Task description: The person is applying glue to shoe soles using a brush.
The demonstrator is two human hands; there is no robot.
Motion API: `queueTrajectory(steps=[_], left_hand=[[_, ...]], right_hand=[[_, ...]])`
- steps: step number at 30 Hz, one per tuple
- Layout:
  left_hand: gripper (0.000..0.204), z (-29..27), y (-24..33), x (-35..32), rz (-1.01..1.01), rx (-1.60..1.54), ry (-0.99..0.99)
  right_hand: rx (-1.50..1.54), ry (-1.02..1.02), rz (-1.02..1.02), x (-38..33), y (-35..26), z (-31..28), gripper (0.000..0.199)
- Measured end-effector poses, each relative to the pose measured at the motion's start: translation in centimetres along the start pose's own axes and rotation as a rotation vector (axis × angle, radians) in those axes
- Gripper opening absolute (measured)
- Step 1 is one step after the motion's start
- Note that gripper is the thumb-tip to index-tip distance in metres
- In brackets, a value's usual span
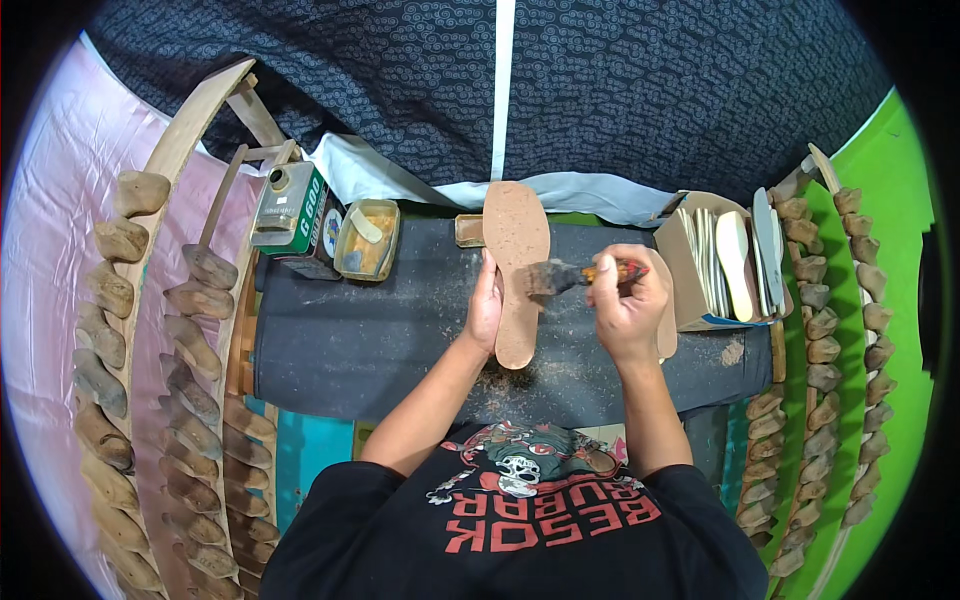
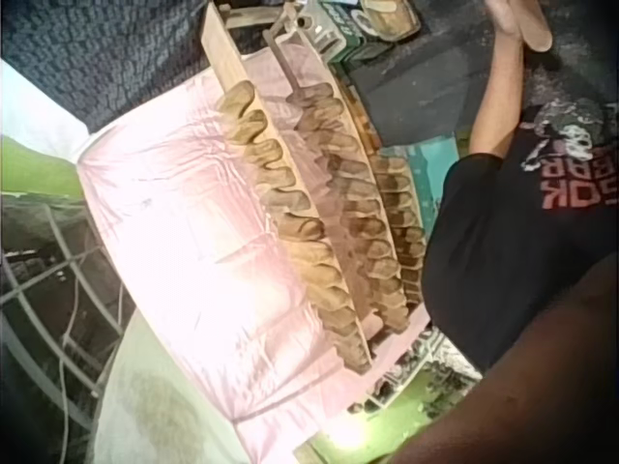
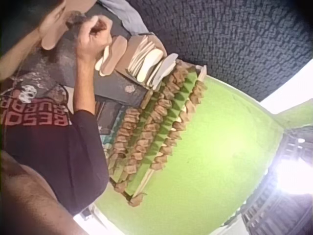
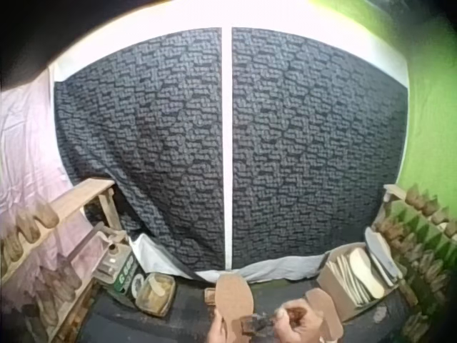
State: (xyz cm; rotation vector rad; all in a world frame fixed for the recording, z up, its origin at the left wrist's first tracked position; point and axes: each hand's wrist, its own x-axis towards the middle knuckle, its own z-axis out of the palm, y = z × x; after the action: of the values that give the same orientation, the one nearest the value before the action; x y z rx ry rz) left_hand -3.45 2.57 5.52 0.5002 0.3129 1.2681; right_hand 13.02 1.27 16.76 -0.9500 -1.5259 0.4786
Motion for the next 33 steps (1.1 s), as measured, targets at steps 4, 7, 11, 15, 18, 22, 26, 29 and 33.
queueTrajectory(steps=[4, 7, 11, 15, 18, 22, 26, 29, 33], left_hand=[[0.067, 1.2, -0.5, -0.6, 0.030, -0.008, 0.095], [0.067, -1.1, -0.7, -0.9, 0.015, 0.061, 0.031], [0.067, -1.0, -1.1, -1.3, -0.046, 0.028, 0.017], [0.068, -1.3, -1.7, -2.3, -0.101, -0.042, 0.097], [0.073, -3.9, -1.9, -3.8, -0.129, -0.105, 0.050], [0.071, -7.7, -2.1, -6.7, -0.103, -0.099, 0.136], [0.064, -8.2, -1.1, -8.7, -0.065, -0.178, 0.200], [0.062, -7.8, -0.3, -9.5, -0.051, -0.223, 0.190], [0.062, -7.6, 0.9, -10.4, -0.033, -0.208, 0.171]], right_hand=[[-0.163, -0.091, -0.158, 0.1, -1.2, 1.3, 0.004], [-0.215, -0.018, -0.135, 1.2, -0.8, 0.4, 0.003], [-0.032, 0.030, 0.015, 0.8, 0.1, 0.3, 0.003], [-0.120, -0.085, -0.012, 0.8, 1.3, 2.5, 0.008], [-0.205, -0.031, 0.060, 1.3, 5.1, 2.1, 0.012], [0.139, -0.010, 0.400, 1.9, 11.6, 1.7, 0.021], [0.327, -0.045, 0.542, 2.1, 17.5, 5.0, 0.030], [0.344, -0.115, 0.668, 1.5, 20.8, 8.6, 0.033], [0.337, -0.179, 0.720, 1.2, 23.5, 11.6, 0.033]])
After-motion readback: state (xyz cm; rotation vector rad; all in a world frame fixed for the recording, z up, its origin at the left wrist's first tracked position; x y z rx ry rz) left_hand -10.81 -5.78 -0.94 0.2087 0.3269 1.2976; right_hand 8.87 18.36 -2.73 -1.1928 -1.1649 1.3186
